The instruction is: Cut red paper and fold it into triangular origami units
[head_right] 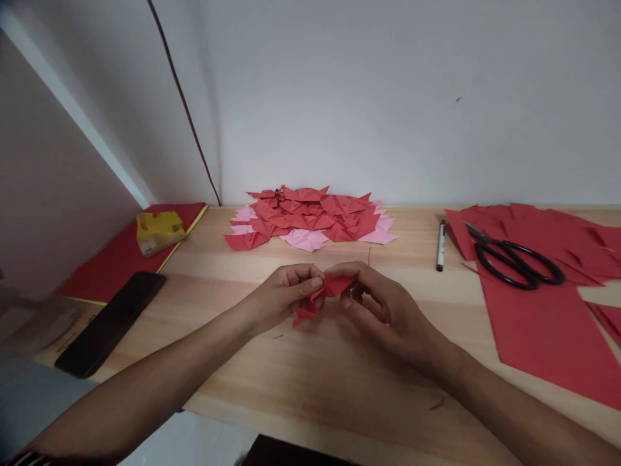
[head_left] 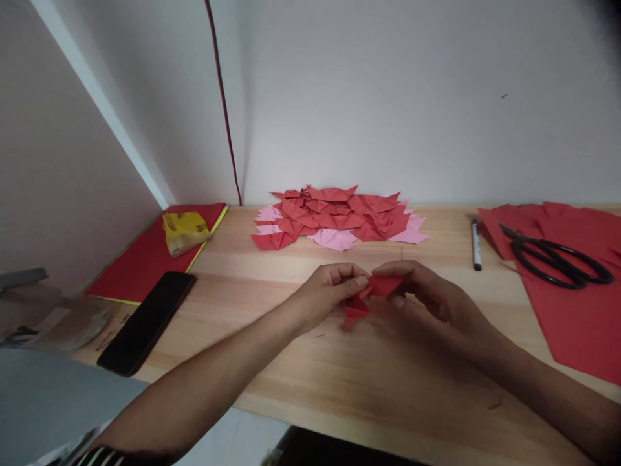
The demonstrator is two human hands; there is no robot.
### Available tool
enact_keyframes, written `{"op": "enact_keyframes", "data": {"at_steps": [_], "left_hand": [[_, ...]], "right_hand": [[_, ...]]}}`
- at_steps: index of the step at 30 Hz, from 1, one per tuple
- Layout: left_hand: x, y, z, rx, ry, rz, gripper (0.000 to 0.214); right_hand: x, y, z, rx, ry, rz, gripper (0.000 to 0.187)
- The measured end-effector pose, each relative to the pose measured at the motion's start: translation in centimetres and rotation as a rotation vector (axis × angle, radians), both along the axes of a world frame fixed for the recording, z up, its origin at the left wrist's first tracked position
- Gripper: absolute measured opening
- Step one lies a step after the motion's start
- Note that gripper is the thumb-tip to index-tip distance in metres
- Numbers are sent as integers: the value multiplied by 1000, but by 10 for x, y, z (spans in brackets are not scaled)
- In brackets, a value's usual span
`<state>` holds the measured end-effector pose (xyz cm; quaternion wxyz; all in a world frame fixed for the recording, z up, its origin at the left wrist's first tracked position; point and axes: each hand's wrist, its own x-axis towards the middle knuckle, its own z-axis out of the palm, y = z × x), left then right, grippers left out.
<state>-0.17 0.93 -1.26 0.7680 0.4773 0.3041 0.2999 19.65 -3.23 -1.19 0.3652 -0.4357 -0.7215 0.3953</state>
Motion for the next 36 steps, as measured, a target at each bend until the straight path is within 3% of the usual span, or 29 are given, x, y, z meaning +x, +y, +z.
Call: {"op": "enact_keyframes", "data": {"at_steps": [4,10,13,16,19,22,27,36], "left_hand": [[-1,-1,0,-75,-15,-82,30],[-1,-2,-1,-161,-52,-201,27],[1,-2,-2,-131,-26,-105,28],[1,1,-3,8,11,81,25],[-1,5,-2,87,5,185,28],[-2,4,3,184,96,194,30],[4,-3,8,341,348,171,15],[7,-6,7,274,354,270,9]], "right_hand": [[2,2,-1,51,-9,2,30],[0,8,2,205,-21,89,9],[-1,6,3,101,-18,2,8],[-2,5,2,-66,3,-107,13],[-3,5,1,-152,-5,-142,16],[-4,6,0,-178,-35,-149,17],[-6,7,1,-173,-69,-178,17],[-11,5,7,-145,-51,-141,22]]}}
